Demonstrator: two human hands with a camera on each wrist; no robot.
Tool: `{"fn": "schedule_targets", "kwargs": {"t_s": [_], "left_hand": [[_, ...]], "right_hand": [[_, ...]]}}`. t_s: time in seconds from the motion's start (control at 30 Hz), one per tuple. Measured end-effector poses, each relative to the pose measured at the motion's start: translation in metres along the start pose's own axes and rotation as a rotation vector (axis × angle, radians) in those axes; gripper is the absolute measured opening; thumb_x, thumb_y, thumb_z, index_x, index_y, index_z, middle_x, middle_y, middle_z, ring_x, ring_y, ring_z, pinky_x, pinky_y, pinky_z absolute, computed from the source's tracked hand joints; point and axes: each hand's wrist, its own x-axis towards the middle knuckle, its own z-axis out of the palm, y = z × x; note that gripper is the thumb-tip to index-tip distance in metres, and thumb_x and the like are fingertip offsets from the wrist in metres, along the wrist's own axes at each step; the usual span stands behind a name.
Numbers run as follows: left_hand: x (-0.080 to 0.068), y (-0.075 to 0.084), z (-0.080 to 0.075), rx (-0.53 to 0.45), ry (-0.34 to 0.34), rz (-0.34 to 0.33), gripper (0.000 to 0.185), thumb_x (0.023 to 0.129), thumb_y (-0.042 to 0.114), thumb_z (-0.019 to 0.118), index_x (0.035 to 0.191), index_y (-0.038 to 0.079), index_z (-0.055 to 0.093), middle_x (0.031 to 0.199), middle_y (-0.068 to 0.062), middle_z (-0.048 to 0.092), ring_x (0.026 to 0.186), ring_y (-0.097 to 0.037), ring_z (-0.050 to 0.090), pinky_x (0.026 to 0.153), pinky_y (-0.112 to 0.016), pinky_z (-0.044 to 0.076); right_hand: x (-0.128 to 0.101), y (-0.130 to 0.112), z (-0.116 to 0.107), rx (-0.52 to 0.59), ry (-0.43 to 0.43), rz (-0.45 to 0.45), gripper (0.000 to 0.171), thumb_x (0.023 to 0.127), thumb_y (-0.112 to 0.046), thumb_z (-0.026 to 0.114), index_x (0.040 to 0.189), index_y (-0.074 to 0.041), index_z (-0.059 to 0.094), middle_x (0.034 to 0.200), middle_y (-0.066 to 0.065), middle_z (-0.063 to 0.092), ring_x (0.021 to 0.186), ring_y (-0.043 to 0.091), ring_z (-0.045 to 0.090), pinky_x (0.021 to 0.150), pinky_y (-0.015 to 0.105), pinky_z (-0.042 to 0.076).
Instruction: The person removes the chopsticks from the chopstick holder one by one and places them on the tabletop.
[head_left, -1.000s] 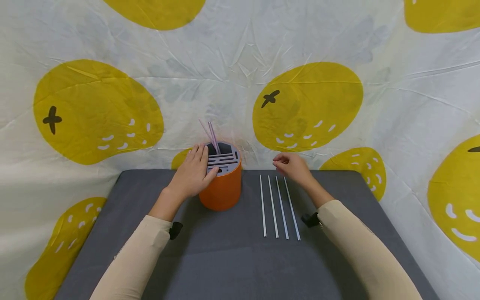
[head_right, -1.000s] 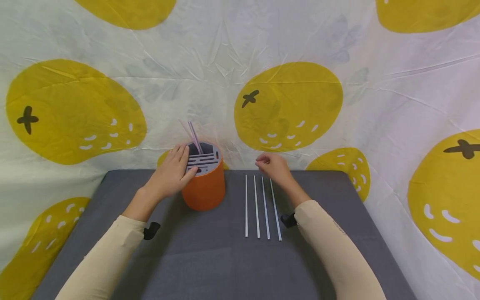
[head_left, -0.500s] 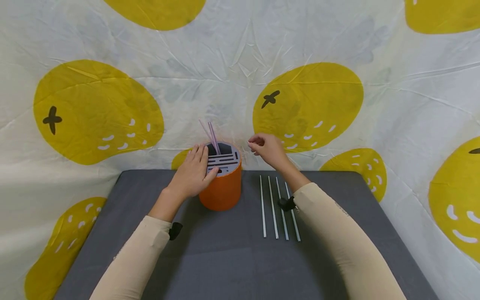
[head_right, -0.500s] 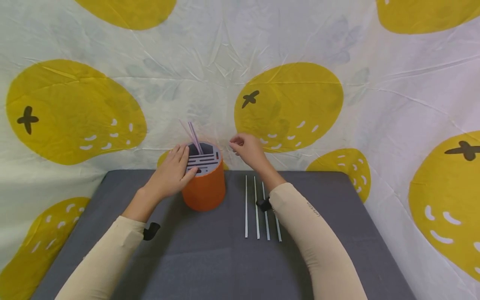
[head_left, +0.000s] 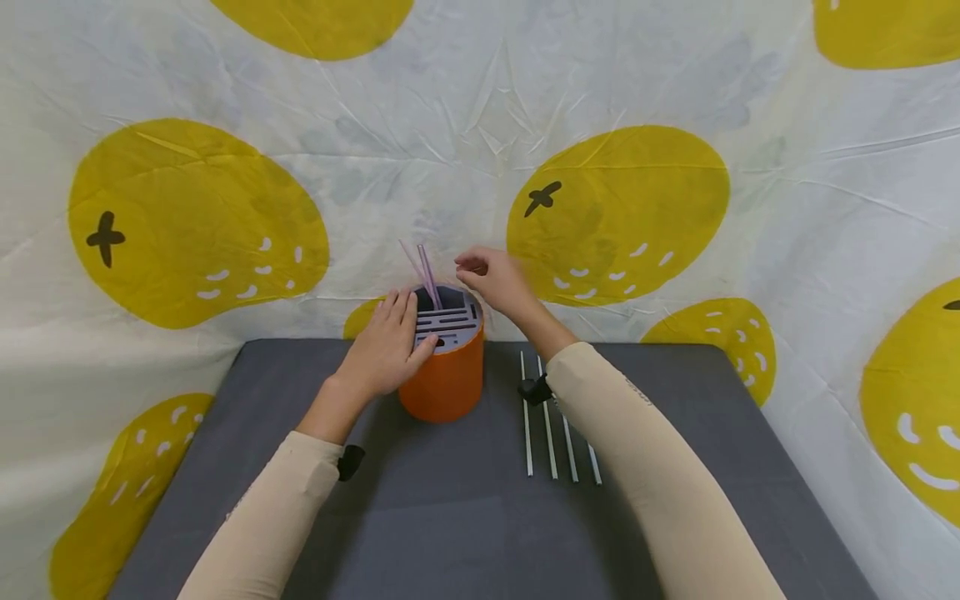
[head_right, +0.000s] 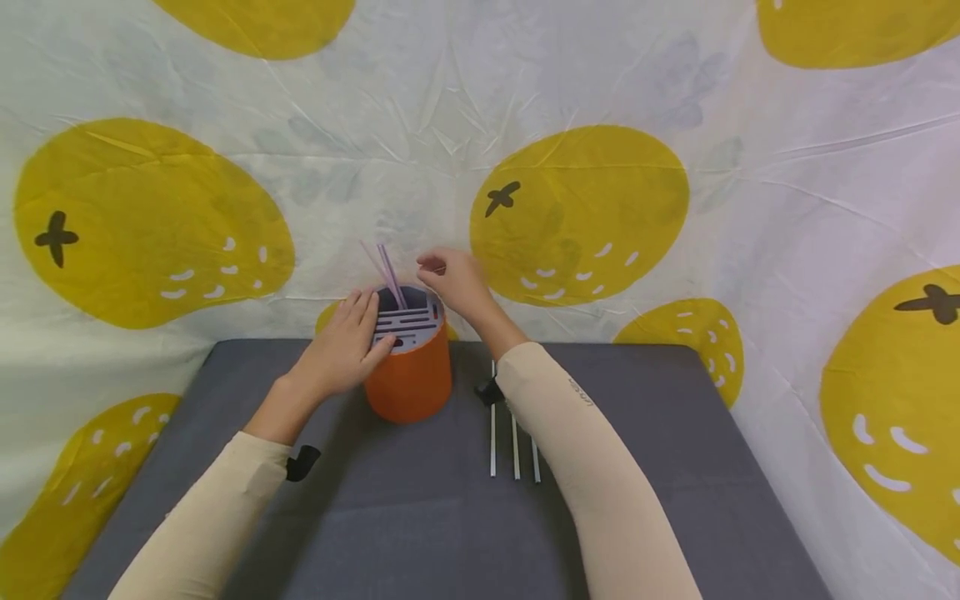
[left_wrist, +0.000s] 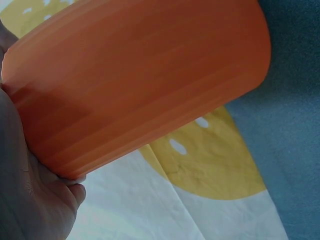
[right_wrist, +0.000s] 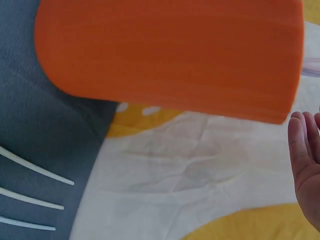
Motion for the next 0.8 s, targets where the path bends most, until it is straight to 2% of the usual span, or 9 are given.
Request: {"fn": "schedule_targets", "kwargs": {"t_s": [0.13, 0.4, 0.63, 0.8], "left_hand": [[0.0, 0.0, 0.0, 0.003, 0.001, 0.003, 0.082, 0.109, 0.052, 0.032, 0.162, -0.008, 0.013, 0.171, -0.027, 0.011, 0.16, -0.043, 0.008, 0.13, -0.055, 0.01], [0.001, -0.001, 0.0, 0.02, 0.02, 0.015, 0.082, 0.109, 0.052, 0.032, 0.162, -0.009, 0.016, 0.17, -0.028, 0.014, 0.159, -0.044, 0.012, 0.13, -0.055, 0.012], [0.001, 0.001, 0.001, 0.009, 0.012, 0.008, 0.081, 0.11, 0.052, 0.032, 0.162, -0.008, 0.015, 0.17, -0.028, 0.013, 0.16, -0.042, 0.008, 0.13, -0.054, 0.011], [0.0, 0.001, 0.001, 0.012, 0.024, 0.008, 0.081, 0.109, 0.051, 0.032, 0.162, -0.008, 0.016, 0.17, -0.028, 0.014, 0.16, -0.043, 0.01, 0.13, -0.054, 0.012]], "right_hand": [[0.007, -0.006, 0.011, 0.021, -0.015, -0.011, 0.032, 0.101, -0.017, 0.068, 0.131, -0.006, 0.07, 0.124, 0.009, 0.074, 0.114, 0.025, 0.07, 0.098, 0.038, 0.058], [0.017, -0.016, 0.028, 0.052, -0.043, -0.031, 0.032, 0.102, -0.01, 0.066, 0.133, -0.006, 0.069, 0.123, 0.011, 0.074, 0.115, 0.025, 0.07, 0.102, 0.036, 0.056], [0.02, -0.015, 0.035, 0.011, -0.042, -0.028, 0.026, 0.101, -0.012, 0.067, 0.126, -0.005, 0.071, 0.12, 0.011, 0.074, 0.113, 0.025, 0.069, 0.102, 0.037, 0.055], [0.019, -0.014, 0.039, -0.011, -0.018, -0.037, 0.022, 0.101, -0.014, 0.069, 0.121, -0.006, 0.073, 0.116, 0.011, 0.075, 0.109, 0.024, 0.07, 0.1, 0.038, 0.056]]}}
